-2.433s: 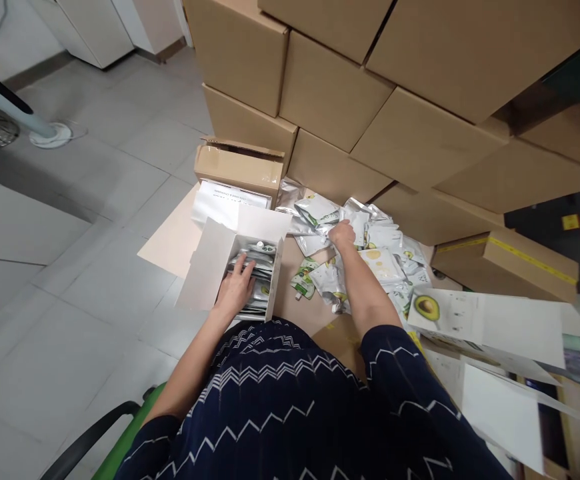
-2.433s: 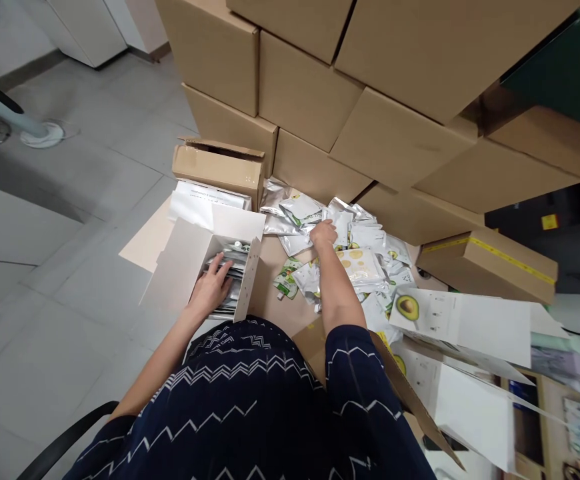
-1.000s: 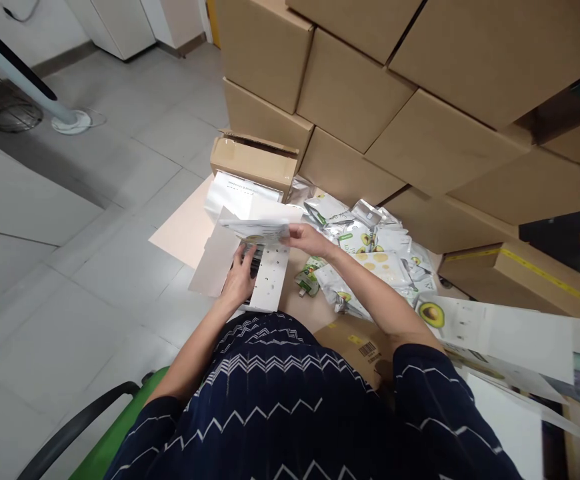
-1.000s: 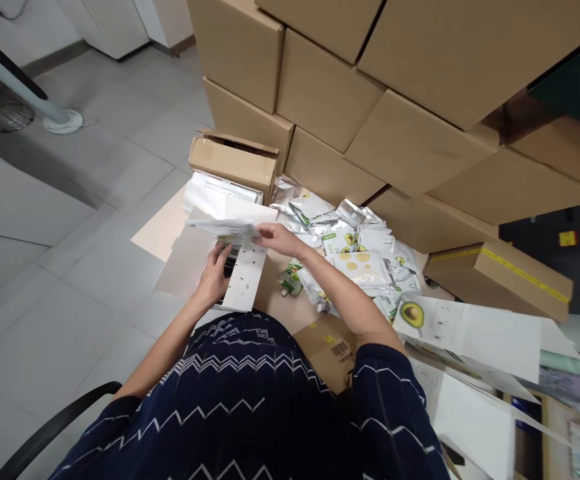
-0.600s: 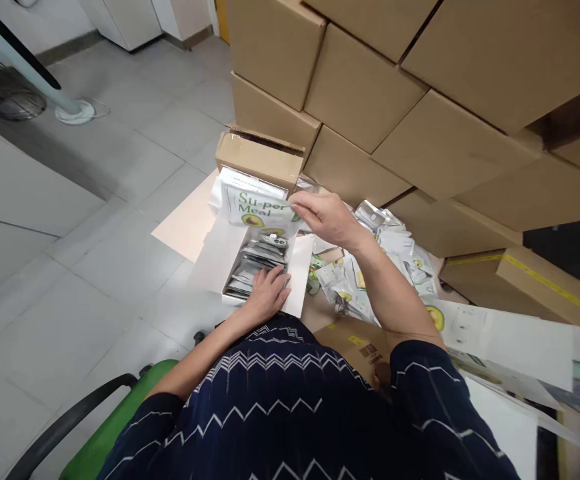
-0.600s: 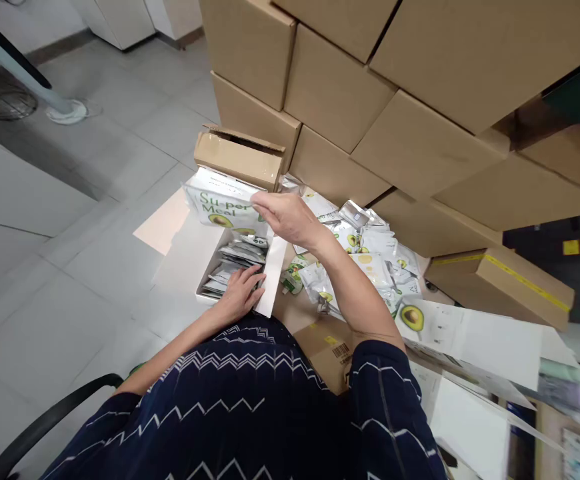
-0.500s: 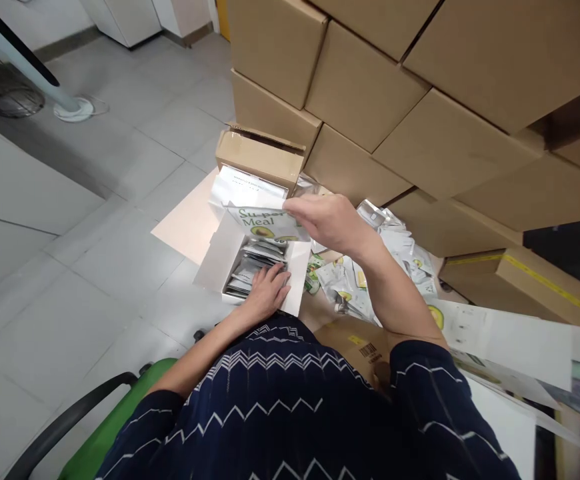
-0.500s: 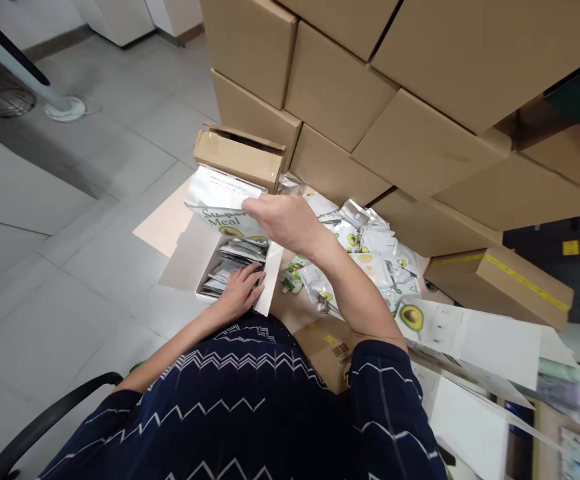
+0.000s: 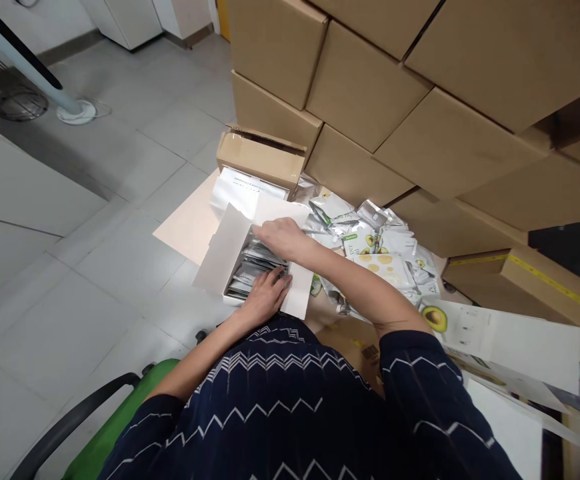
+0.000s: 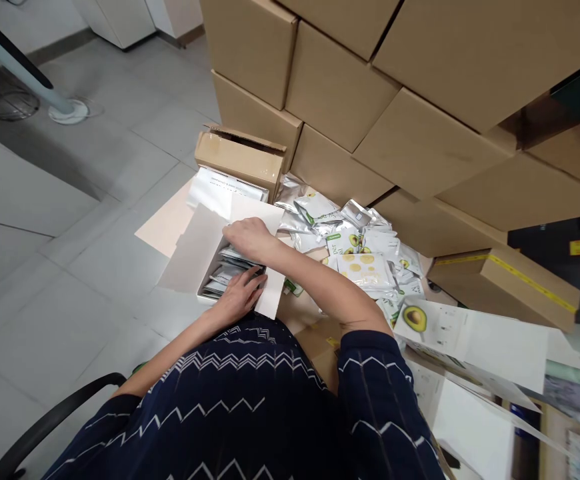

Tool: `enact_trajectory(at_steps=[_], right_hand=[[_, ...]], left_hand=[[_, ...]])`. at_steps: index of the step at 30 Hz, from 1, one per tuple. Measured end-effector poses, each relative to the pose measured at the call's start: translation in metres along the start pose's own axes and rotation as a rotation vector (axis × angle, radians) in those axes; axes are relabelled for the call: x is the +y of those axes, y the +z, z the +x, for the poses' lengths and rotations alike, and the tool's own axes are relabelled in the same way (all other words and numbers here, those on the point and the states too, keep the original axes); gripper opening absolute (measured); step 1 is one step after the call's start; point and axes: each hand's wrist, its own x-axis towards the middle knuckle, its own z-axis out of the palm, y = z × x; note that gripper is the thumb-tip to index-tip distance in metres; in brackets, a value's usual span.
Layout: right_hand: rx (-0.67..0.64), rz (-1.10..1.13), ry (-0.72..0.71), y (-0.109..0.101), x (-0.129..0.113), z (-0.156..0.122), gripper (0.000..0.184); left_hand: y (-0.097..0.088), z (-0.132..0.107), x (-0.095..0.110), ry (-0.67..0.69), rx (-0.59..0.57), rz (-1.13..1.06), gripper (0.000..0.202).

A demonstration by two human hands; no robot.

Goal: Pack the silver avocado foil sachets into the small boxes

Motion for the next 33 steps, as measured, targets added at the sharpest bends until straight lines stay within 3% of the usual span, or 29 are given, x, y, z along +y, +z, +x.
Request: enact_trajectory(at_steps=[3,7,10,15,23,27,30,33], right_hand=[[-0.014,0.079,0.001,0.020,0.012,0.012,0.032],[-0.059,0.274,0.027,0.029,0.023,0.004,0.057],[-0.157,0.226,0.111,0.043,0.020,-0.002,0.033],[-0.297,0.141,0.157,0.067,0.010,0.012,0.032],[-0.427,0.042,0.167,0.064,0.003,0.037,0.036],[-0.492,0.034,0.122,0.057,0.013,0.037,0.032],[-0.387,0.165,0.027,0.047,0.028,0.020,0.028],[-0.083,0.305,0.104,0.035,0.046,-0.007,0.034]], left_hand=[[0.000,-0.003,-0.004,-0.011,-0.009,0.008,0.039],[-0.001,-0.007,-0.013,-0.028,0.036,-0.016,0.038],[-0.004,-0.007,-0.018,-0.008,0.065,-0.048,0.036],[-0.008,-0.003,-0.018,0.014,0.065,-0.038,0.036],[-0.006,-0.007,-0.018,0.011,0.051,0.049,0.034],[-0.011,-0.011,-0.020,0.032,0.088,0.084,0.035],[-0.027,-0.029,-0.025,0.030,0.242,0.055,0.033],[-0.048,-0.060,-0.035,-0.129,0.440,0.026,0.025]])
